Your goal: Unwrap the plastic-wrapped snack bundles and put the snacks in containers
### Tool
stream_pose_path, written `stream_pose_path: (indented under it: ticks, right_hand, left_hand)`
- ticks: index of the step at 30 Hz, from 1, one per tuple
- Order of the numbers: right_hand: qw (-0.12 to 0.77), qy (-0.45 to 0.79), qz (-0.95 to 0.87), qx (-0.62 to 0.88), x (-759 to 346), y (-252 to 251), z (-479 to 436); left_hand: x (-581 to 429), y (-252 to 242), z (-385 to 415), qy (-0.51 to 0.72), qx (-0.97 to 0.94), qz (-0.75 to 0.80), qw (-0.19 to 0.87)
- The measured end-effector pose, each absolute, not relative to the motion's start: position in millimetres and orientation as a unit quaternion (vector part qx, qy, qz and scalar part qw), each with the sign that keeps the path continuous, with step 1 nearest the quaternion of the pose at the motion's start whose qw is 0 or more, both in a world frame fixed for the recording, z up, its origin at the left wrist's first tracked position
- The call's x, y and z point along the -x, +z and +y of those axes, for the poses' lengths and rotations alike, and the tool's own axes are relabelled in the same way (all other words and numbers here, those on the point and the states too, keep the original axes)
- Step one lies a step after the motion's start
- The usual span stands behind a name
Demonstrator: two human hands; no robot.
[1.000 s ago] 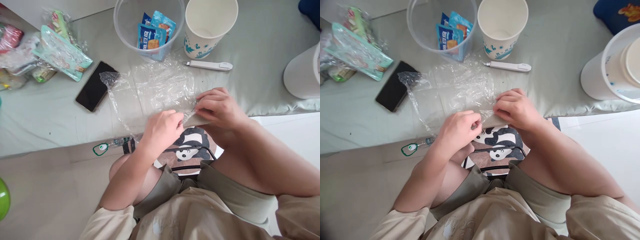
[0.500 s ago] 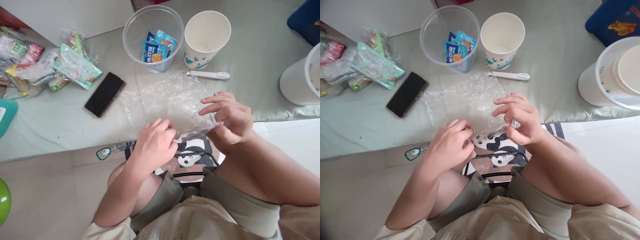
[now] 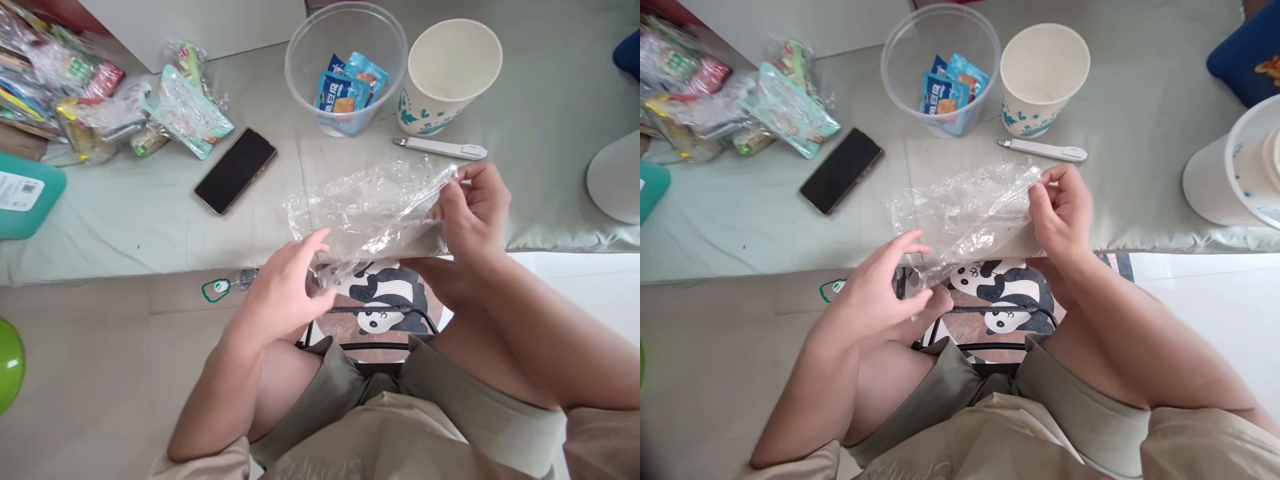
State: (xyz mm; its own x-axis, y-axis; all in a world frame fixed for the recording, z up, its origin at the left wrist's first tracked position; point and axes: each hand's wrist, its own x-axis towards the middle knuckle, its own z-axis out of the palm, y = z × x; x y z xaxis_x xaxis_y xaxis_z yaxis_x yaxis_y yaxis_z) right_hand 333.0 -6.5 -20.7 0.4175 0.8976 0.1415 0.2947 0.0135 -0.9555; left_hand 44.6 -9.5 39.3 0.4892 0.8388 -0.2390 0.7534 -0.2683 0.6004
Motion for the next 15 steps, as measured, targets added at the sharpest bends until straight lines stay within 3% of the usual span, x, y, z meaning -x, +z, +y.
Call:
stream_pose_path:
  ticks: [9, 15]
  right_hand:
    - [0.49, 0.26, -0.395, 0.732, -339, -17, 9]
    - [0.439, 0.218, -0.423, 0.763, -352, -20, 4]
  left_hand:
    - [-38, 5, 26, 0.392, -0.55, 0.596, 0.436]
    - [-49, -13, 54, 0.401, -0.452, 0.628, 0.489]
